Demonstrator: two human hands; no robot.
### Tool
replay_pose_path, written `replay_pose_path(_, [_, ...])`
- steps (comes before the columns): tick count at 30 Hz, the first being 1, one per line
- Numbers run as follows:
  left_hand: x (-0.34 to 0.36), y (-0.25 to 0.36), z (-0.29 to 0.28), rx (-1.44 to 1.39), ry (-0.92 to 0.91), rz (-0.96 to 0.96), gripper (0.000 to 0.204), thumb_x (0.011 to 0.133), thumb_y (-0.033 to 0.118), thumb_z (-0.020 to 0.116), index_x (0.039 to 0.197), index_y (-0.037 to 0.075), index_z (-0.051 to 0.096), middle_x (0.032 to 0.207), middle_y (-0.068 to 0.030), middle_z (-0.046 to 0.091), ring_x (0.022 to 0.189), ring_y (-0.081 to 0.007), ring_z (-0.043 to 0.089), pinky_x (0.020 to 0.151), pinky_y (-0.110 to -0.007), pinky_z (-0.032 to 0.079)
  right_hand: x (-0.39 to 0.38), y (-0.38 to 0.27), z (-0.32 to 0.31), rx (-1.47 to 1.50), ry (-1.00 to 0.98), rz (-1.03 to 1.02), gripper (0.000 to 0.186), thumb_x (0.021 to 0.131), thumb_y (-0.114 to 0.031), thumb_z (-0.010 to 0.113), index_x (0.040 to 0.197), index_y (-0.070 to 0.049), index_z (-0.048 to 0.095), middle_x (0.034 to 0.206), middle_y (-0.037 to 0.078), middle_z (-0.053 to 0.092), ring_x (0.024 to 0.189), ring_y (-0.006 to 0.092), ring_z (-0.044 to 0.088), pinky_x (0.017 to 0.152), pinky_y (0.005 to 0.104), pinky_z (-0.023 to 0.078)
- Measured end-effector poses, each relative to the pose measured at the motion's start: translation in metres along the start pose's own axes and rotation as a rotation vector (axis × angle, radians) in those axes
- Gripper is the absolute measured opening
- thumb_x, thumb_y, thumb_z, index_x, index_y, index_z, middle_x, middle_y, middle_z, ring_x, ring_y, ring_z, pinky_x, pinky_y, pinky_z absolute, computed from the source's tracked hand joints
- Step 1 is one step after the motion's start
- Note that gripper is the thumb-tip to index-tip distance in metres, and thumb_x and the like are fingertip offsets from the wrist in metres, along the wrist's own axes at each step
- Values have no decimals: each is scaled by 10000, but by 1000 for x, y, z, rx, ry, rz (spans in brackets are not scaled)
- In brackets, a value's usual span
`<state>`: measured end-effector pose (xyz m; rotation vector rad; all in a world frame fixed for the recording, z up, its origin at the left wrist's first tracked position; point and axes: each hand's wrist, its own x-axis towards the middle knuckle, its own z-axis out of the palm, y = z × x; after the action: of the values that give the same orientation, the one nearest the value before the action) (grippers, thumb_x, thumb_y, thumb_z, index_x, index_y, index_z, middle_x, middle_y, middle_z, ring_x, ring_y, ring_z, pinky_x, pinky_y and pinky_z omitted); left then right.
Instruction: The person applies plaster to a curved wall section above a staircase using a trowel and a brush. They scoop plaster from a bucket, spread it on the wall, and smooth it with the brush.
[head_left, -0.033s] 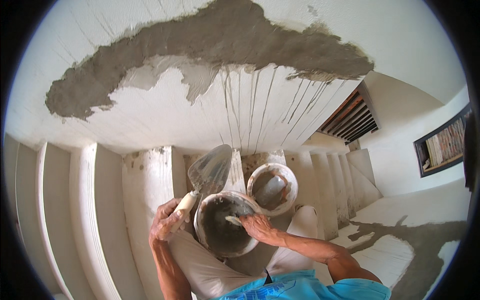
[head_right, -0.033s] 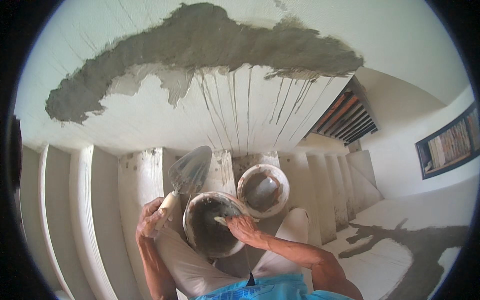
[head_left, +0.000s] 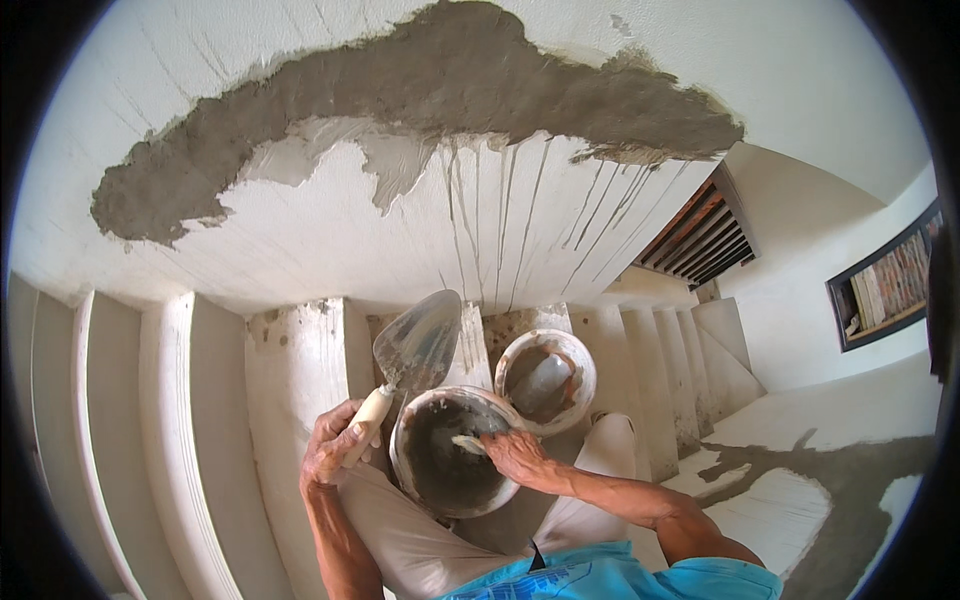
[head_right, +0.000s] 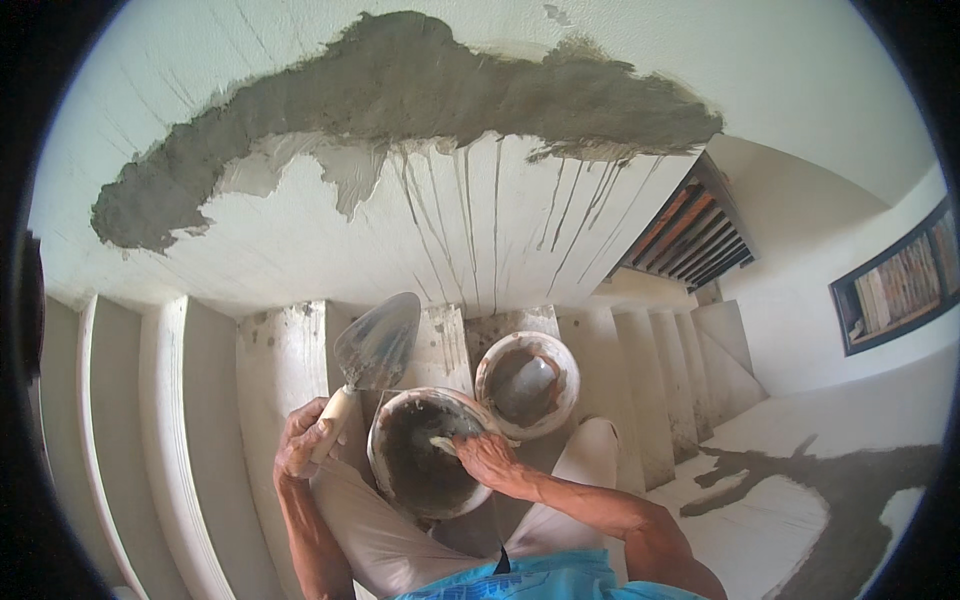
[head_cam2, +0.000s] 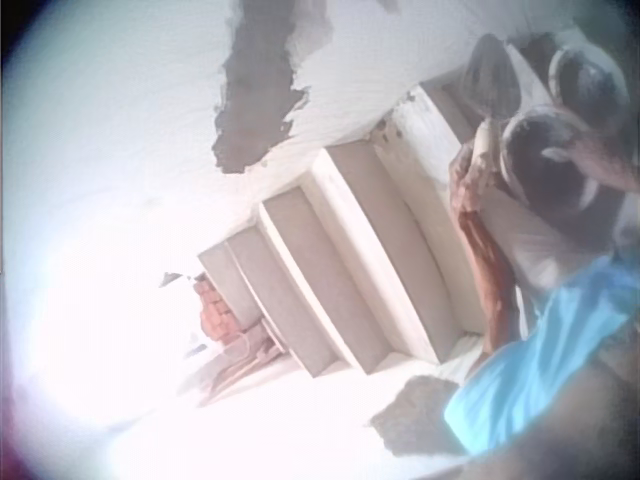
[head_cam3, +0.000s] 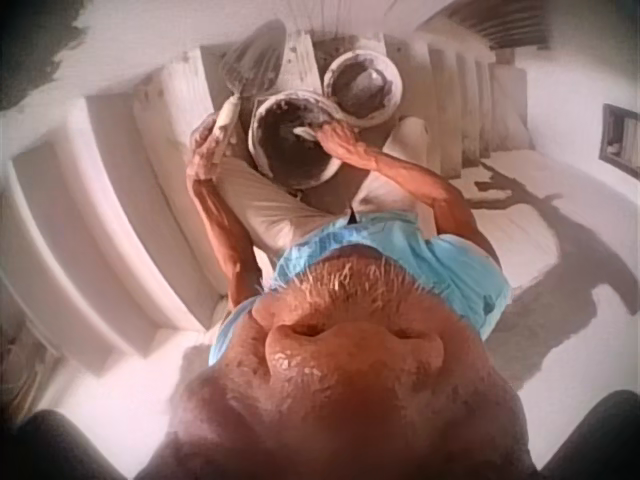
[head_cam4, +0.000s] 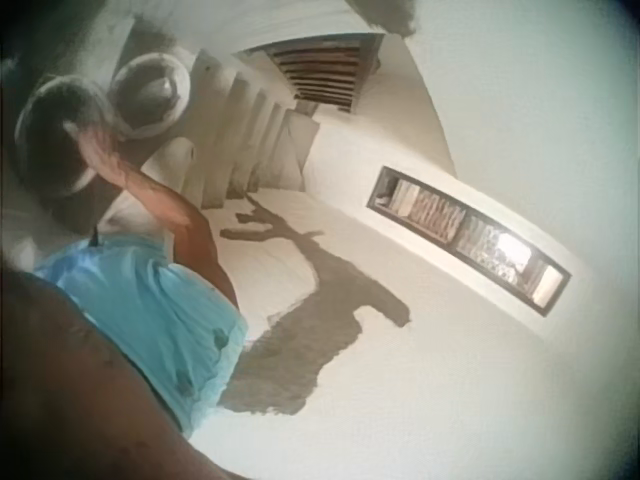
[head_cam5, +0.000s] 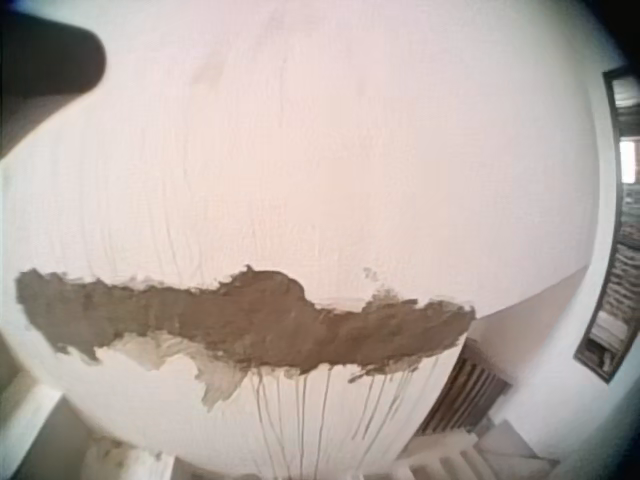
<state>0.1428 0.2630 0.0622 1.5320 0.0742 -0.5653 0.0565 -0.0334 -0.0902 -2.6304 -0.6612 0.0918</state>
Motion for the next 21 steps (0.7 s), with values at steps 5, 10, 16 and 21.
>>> replay_pose_path(5, [2,-5,2,-174,-39,118,723,780,539,791,1193,-28,617,780,-96,668,581,-131,584,521,-241,467,-8,0,-10,90,-26,164,158,842,-77,553,943,-27,663,666,164,680,639,337,712,548,476,541])
replay_pose_path(10, [9,7,23,-379,-172,194,703,803,476,798,1242,-27,578,849,-115,665,637,-148,599,554,-265,487,-16,6,-17,80,-121,127,141,857,-88,567,941,-26,662,906,195,711,837,355,707,685,472,560])
replay_pose_path(16, [22,9,65,-448,-211,239,469,885,276,757,1228,11,577,928,-105,657,744,-152,621,640,-281,517,20,-34,-100,494,326,235,336,848,-201,695,1116,2,683,1005,138,650,1018,301,629,849,426,521])
replay_pose_path(21, [30,2,105,-196,-41,332,359,965,155,663,1276,2,567,976,-49,634,764,-98,585,630,-258,504,58,-63,-112,1065,578,191,717,998,-557,517,1407,32,487,1200,185,619,1139,274,602,989,372,458])
